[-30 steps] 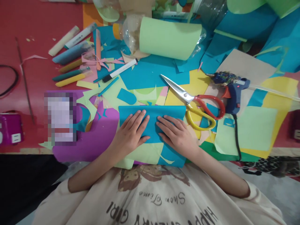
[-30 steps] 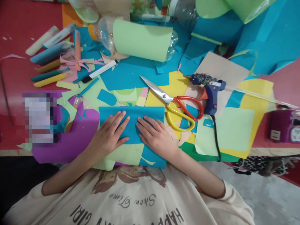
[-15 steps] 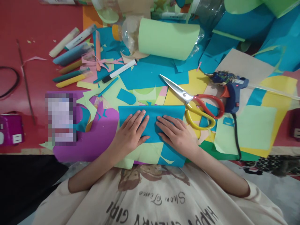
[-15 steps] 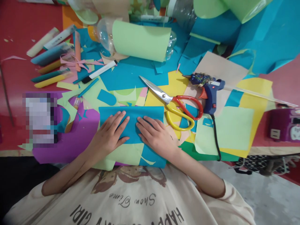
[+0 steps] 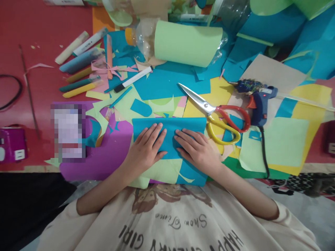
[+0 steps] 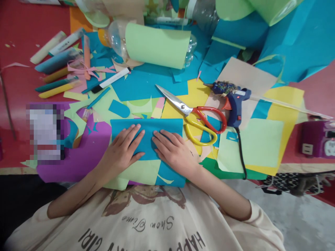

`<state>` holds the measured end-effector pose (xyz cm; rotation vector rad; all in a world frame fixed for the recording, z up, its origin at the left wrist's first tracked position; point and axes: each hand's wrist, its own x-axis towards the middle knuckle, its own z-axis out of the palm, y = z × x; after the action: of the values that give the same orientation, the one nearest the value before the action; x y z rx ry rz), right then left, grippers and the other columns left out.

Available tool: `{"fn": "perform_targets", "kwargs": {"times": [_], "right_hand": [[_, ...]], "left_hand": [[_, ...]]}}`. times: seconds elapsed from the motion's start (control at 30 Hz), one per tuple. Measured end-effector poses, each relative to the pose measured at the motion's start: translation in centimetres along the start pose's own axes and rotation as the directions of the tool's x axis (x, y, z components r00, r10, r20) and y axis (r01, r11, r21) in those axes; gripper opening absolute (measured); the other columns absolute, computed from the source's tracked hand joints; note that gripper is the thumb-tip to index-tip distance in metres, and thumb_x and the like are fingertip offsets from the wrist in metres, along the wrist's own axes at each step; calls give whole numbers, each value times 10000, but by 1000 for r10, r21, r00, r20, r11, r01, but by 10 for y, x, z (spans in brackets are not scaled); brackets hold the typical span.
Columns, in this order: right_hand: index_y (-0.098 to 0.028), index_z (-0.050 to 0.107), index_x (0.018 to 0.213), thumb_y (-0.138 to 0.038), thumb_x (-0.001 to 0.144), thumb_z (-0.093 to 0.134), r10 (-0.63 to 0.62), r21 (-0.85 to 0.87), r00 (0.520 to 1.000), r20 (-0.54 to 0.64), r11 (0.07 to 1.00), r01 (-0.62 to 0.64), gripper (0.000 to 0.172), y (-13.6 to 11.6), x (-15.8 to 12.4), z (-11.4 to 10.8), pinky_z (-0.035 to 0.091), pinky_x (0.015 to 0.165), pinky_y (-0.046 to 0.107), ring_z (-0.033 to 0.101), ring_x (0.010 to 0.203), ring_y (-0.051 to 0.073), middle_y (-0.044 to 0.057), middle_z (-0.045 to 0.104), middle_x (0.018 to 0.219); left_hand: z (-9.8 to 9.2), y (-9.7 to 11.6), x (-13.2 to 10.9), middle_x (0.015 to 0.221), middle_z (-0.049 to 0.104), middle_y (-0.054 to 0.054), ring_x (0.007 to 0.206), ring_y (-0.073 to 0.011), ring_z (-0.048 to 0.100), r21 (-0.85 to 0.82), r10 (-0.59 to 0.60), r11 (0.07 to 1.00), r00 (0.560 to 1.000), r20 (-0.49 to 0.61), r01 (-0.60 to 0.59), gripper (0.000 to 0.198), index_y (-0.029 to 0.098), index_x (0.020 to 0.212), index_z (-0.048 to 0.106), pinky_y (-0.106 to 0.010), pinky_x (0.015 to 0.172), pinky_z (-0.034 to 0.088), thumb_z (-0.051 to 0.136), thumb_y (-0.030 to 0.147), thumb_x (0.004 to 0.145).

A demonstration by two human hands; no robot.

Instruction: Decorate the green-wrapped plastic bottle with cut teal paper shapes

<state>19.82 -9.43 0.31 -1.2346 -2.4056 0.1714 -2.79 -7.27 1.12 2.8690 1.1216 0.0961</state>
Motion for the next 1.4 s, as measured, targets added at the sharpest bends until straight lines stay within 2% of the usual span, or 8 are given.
{"fn": "perform_targets", "kwargs": {"times": [0.17,0.4,0.6,0.73,1.1,1.27,1.4], "right_hand": [[-113,700,1127,-270,989,474,21,-3,999,28,1000,-20,308,1,0,0,530,872,364,645,1091,228,135,725,1186],[-97,674,1166,-271,1013,400,32,-73,995,95,997,-25,359,2,12,-1,498,832,362,608,1006,235,147,721,1082],[-89,588,1308,-270,1026,336,57,-149,975,215,989,-26,419,2,26,-1,451,789,363,549,955,245,154,674,1080],[-68,525,1380,-232,1024,322,75,-167,966,247,985,-34,441,0,32,-1,431,750,358,520,911,241,152,658,1059],[-76,480,1426,-238,1029,283,122,-142,938,324,987,-80,472,2,42,1,395,714,354,494,875,242,152,636,1007],[-87,498,1412,-235,1027,277,144,-149,927,345,984,-98,468,1,46,1,392,712,354,507,873,245,146,645,988],[-49,500,1403,-190,1013,302,140,-156,923,358,984,-89,460,0,49,-1,392,699,367,519,864,254,155,657,983]], "left_hand": [[-2,1,2,1444,521,-202,1354,-315,495,-26,-17,1000,1000,24,18,522,71,1408,469,-442,1100,414,430,381,990],[-9,0,6,1437,525,-209,1333,-321,511,-58,-25,998,997,74,29,500,68,1379,514,-443,1074,434,414,369,992],[-13,-1,11,1448,517,-201,1307,-327,519,-75,-30,996,993,117,39,474,83,1351,545,-452,1036,451,446,358,979],[-19,-2,17,1488,478,-179,1267,-331,536,-89,-49,994,985,164,64,444,119,1323,575,-438,963,486,521,345,944],[-25,-3,26,1482,494,-153,1113,-342,578,-27,-52,998,980,193,59,337,157,1146,648,-445,790,520,643,324,854],[-29,-3,31,1485,484,-169,1086,-354,588,-40,-49,997,972,228,60,261,163,1060,654,-458,764,523,638,321,853],[-32,-3,33,1468,486,-211,1074,-362,595,-33,-55,997,966,252,65,282,161,1063,635,-459,760,509,633,346,850]]}}
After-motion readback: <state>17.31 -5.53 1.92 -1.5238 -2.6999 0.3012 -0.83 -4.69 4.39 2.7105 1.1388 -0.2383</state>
